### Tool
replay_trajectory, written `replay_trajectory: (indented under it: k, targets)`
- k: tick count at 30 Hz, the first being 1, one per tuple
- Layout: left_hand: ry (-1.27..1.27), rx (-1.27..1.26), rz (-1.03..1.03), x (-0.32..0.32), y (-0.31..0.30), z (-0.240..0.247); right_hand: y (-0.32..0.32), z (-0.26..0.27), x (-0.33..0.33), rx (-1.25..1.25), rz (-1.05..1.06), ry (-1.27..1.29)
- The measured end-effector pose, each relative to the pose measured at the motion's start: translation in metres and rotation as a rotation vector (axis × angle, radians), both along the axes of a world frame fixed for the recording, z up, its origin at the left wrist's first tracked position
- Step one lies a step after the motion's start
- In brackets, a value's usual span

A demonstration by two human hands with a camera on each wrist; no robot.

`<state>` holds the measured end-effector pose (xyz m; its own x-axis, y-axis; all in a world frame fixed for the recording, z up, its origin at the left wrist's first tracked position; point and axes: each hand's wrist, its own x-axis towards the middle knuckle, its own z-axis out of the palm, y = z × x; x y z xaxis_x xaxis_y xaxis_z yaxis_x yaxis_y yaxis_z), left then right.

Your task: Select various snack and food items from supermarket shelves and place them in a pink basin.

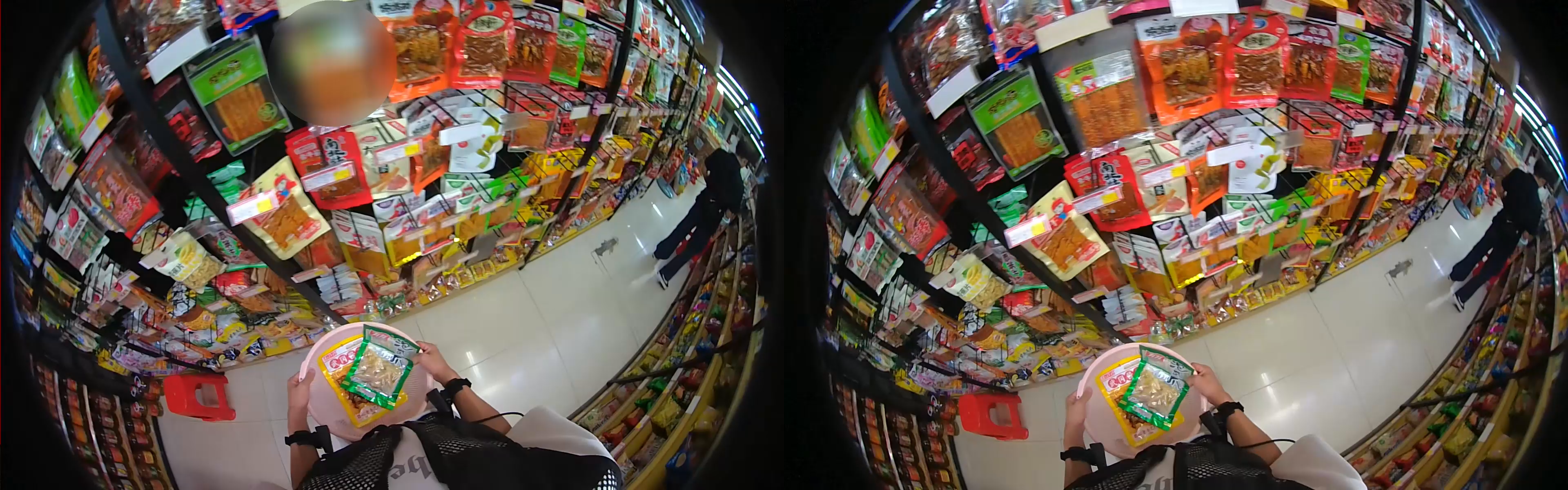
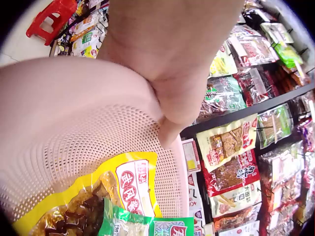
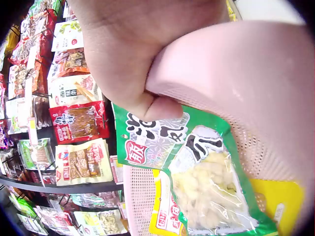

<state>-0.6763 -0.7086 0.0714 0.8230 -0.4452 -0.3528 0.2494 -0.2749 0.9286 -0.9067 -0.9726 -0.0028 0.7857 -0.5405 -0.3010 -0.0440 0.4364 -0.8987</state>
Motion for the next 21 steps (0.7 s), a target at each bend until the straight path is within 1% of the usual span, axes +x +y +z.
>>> replay_trajectory:
  k: [2,4,8,10,11,15,19,21]
  targets:
    - [0.048,-0.027,-0.013,-0.007,-0.007,-0.002,-0.003,-0.019,-0.008,-0.013,-0.006,0.018]
    - [0.086,-0.048,-0.014,-0.014,-0.012,-0.008,-0.007,-0.022,-0.015,-0.025,-0.012,0.038]
    - [0.091,-0.048,-0.027,-0.019,-0.027,-0.013,-0.016,-0.023,-0.026,-0.034,-0.047,0.067]
    - [0.099,-0.046,-0.057,-0.021,-0.037,-0.016,-0.023,-0.01,-0.035,-0.057,-0.071,0.094]
    - [0.111,-0.05,-0.077,-0.02,-0.044,-0.021,-0.027,-0.013,-0.04,-0.054,-0.093,0.088]
    - [0.085,0.013,-0.143,-0.015,-0.08,-0.036,-0.044,-0.018,-0.056,-0.014,-0.184,0.111]
    - [0.095,-0.034,-0.217,-0.013,-0.129,-0.045,-0.072,-0.004,-0.068,-0.032,-0.28,0.154]
    - [0.079,-0.037,-0.274,-0.009,-0.157,-0.051,-0.09,-0.007,-0.074,-0.026,-0.328,0.116]
